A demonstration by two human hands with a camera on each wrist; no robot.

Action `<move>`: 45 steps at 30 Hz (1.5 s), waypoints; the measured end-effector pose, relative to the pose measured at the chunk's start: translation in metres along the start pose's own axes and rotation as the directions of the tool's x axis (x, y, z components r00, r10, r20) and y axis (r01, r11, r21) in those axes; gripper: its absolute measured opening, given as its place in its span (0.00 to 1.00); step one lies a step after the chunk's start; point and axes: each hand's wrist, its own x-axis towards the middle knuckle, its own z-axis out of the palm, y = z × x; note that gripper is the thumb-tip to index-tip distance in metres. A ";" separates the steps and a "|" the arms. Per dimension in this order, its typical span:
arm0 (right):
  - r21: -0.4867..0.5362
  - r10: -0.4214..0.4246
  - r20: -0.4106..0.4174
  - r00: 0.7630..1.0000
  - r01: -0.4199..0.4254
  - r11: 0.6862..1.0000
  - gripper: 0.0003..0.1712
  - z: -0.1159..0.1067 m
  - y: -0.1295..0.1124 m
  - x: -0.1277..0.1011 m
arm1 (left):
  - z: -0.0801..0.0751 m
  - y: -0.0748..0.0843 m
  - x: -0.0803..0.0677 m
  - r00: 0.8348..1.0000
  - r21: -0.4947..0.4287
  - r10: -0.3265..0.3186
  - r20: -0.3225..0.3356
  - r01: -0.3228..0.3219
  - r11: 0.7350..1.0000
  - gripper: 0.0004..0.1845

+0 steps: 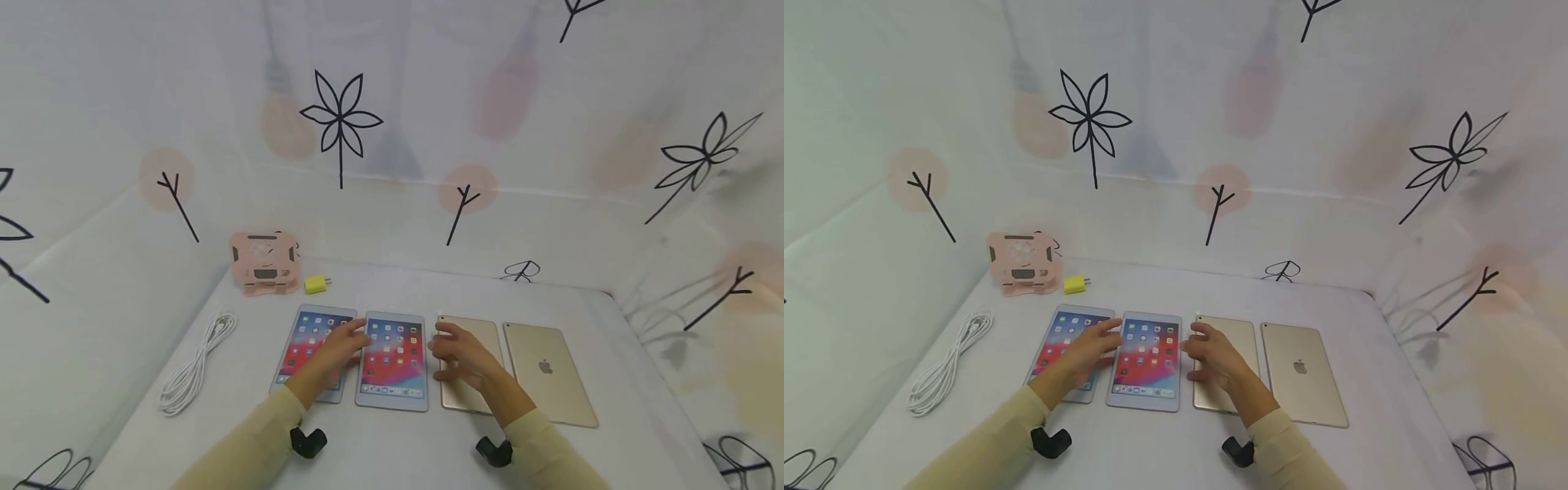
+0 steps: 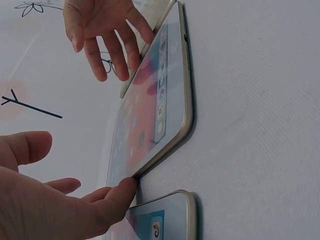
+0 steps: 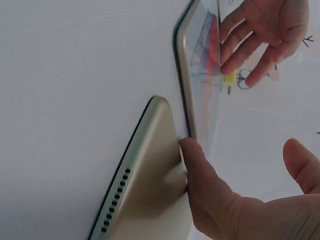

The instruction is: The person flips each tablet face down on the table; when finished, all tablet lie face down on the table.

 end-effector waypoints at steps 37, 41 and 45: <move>0.398 -0.050 0.376 0.925 -0.113 0.910 0.30 0.030 -0.005 0.013 | 0.013 0.008 -0.015 0.972 0.127 0.008 0.237 -0.039 0.991 0.41; 0.396 -0.081 0.398 0.914 -0.092 0.914 0.31 0.039 -0.006 0.014 | 0.020 0.008 -0.014 0.970 0.166 0.040 0.240 -0.081 0.983 0.43; 0.401 -0.099 0.369 0.924 -0.062 0.914 0.32 0.046 -0.007 0.013 | 0.026 0.006 -0.015 0.968 0.185 0.087 0.235 -0.132 0.974 0.43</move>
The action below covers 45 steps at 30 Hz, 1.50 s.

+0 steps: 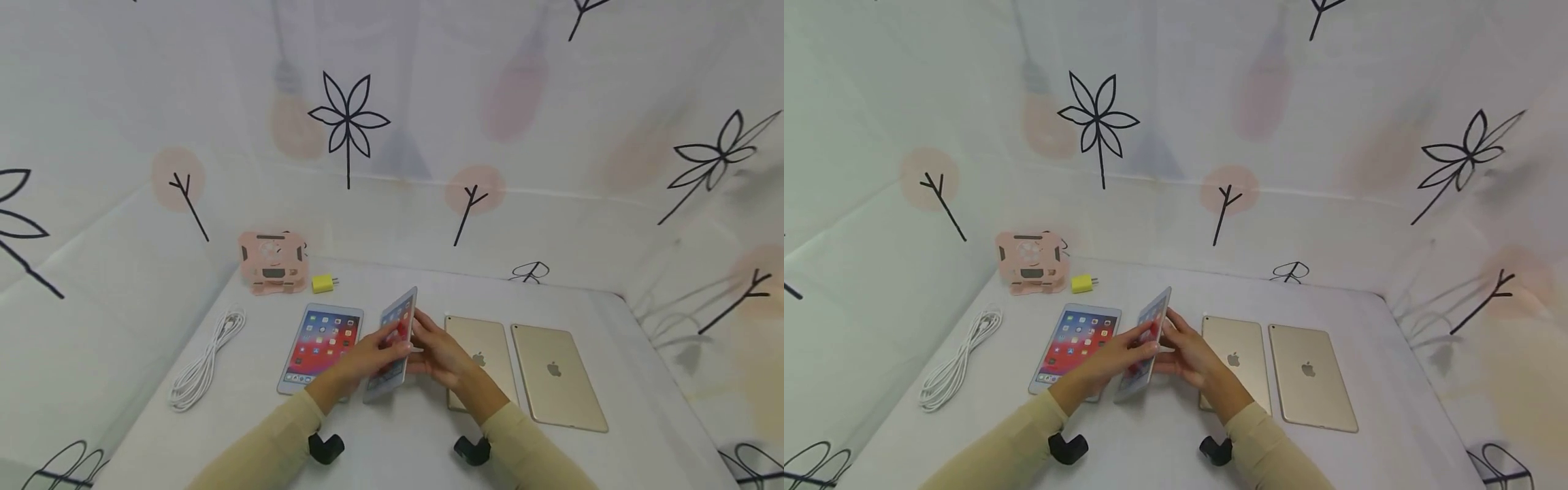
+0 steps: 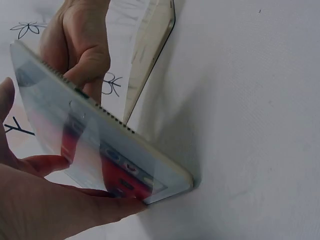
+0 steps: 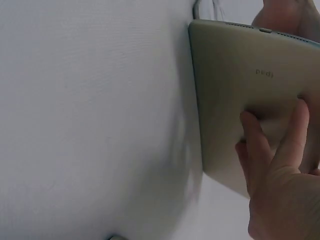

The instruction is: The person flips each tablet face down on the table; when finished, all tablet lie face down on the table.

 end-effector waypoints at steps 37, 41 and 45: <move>-0.272 -0.183 -0.468 0.864 0.057 0.961 0.34 -0.028 -0.004 -0.005 | -0.015 -0.009 0.008 0.964 -0.337 0.119 -0.238 -0.196 0.921 0.34; -0.320 -0.202 -0.494 0.846 0.039 0.946 0.34 -0.032 -0.002 -0.005 | -0.021 -0.011 0.011 0.976 -0.251 0.057 -0.210 -0.111 0.962 0.38; -0.362 -0.192 -0.498 0.845 -0.002 0.932 0.34 -0.035 0.003 -0.005 | -0.023 -0.012 0.009 0.980 -0.158 0.017 -0.200 -0.049 0.986 0.33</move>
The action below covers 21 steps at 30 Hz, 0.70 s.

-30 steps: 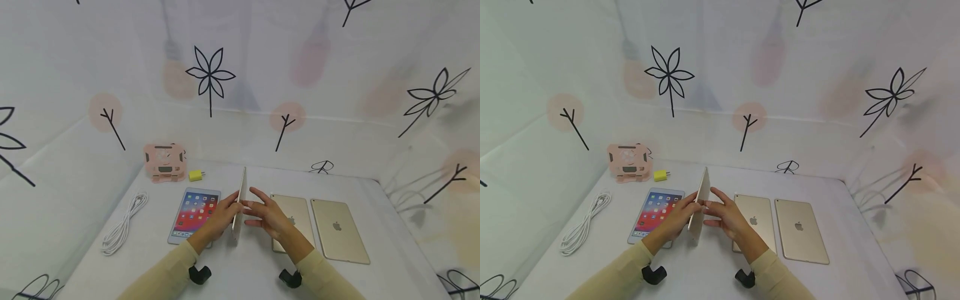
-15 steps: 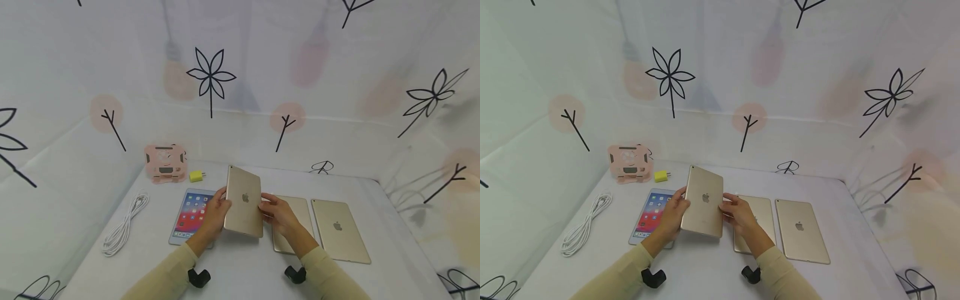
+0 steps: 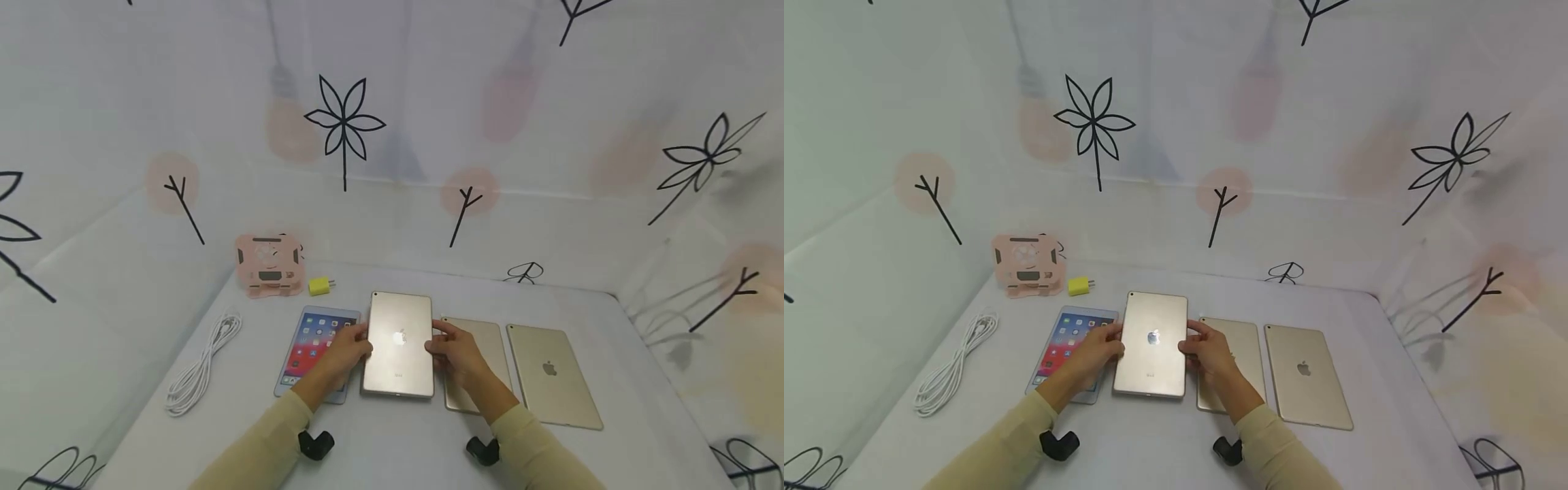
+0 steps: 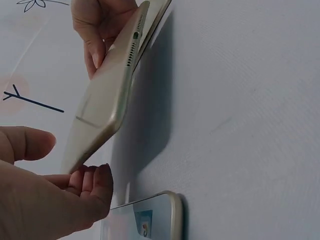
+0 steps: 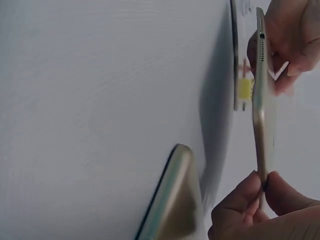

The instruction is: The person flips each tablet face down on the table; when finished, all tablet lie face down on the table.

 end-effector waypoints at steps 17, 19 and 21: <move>-0.259 0.027 0.089 0.996 -0.003 0.966 0.27 -0.004 -0.001 -0.003 | -0.003 -0.004 -0.004 0.994 0.106 -0.096 -0.044 0.100 0.989 0.32; -0.293 0.017 0.090 0.996 0.010 0.956 0.27 -0.005 -0.003 -0.003 | -0.003 -0.003 -0.004 0.994 0.103 -0.100 -0.043 0.104 0.989 0.32; -0.322 0.007 0.086 0.996 0.021 0.946 0.26 -0.006 -0.004 -0.004 | -0.003 -0.003 -0.005 0.993 0.107 -0.105 -0.046 0.109 0.988 0.32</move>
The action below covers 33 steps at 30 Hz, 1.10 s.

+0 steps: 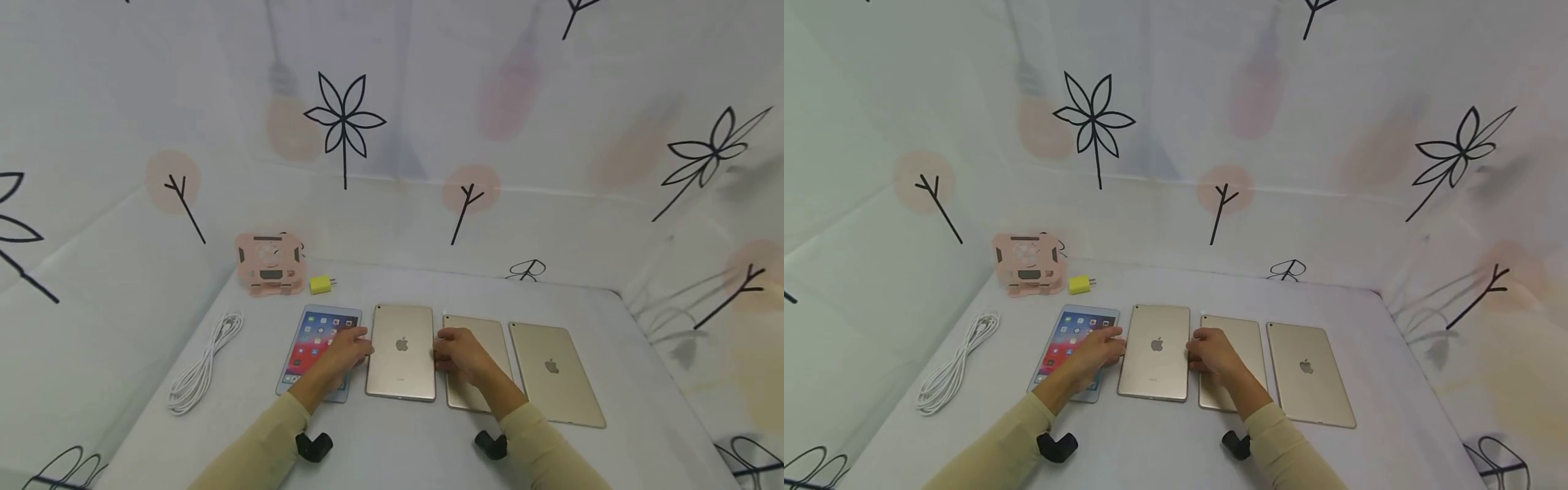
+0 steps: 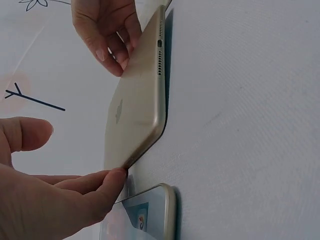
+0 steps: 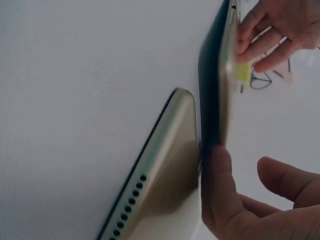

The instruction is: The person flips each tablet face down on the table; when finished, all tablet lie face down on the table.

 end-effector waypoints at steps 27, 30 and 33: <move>-0.090 -0.079 0.025 0.997 0.081 0.993 0.29 -0.004 -0.013 -0.002 | -0.016 -0.006 -0.013 1.000 -0.031 -0.004 -0.027 0.004 1.000 0.29; -0.068 -0.103 0.050 0.993 0.106 0.992 0.30 0.002 -0.016 -0.001 | -0.031 -0.006 -0.020 0.998 -0.032 -0.012 -0.069 0.010 0.999 0.29; 0.030 -0.111 0.132 0.985 0.108 0.994 0.32 0.012 -0.019 0.000 | -0.050 -0.006 -0.028 0.995 -0.048 -0.035 -0.093 0.031 0.998 0.29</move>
